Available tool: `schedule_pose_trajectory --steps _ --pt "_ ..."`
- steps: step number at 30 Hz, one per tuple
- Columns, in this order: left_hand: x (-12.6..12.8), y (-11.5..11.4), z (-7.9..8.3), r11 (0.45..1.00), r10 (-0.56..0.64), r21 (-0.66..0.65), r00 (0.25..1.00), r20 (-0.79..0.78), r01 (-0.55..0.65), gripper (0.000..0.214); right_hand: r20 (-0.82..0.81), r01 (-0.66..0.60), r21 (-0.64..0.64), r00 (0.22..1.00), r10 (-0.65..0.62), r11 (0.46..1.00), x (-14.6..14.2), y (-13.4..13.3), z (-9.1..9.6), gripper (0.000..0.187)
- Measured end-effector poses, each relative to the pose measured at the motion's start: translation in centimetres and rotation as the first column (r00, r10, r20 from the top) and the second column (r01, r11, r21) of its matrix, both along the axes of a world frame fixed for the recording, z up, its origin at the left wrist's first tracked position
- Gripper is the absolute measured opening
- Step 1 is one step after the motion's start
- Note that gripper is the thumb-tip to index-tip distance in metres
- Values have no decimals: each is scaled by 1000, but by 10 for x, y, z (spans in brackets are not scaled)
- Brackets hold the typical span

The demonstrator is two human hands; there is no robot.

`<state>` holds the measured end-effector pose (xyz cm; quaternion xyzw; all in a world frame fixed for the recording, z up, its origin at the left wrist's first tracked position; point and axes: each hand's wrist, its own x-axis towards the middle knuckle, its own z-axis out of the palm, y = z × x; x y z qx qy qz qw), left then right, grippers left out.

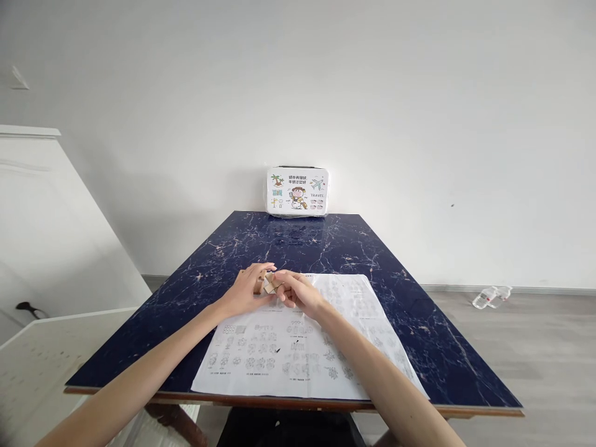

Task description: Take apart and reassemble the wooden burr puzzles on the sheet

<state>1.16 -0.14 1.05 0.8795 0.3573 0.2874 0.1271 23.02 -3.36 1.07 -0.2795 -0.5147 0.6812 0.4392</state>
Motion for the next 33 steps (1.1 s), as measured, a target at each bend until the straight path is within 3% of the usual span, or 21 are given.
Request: schedule_pose_trajectory --steps 8,13,17,22,25,29,33 --pt "2 -5 7 999 -19 -49 1000 -14 18 51 -61 -41 47 997 44 998 2 3 -3 31" --pt "4 -2 4 999 37 -5 998 52 -37 55 -98 161 73 983 -154 984 2 4 -2 37" --pt "5 -1 6 997 44 -67 991 123 -35 57 -96 295 43 952 -289 955 3 8 -4 39" --pt "6 1 7 990 3 -136 978 207 25 54 91 393 85 912 -400 916 0 14 -14 43" --pt "6 1 7 990 18 -142 965 263 20 56 266 336 183 888 -376 924 -3 13 -16 47" --pt "5 -1 9 985 24 -170 944 329 34 55 392 131 322 883 -258 937 -5 9 -15 53" --pt "3 0 10 956 -13 -266 926 377 122 67 404 151 517 825 -396 843 -5 7 -15 48"
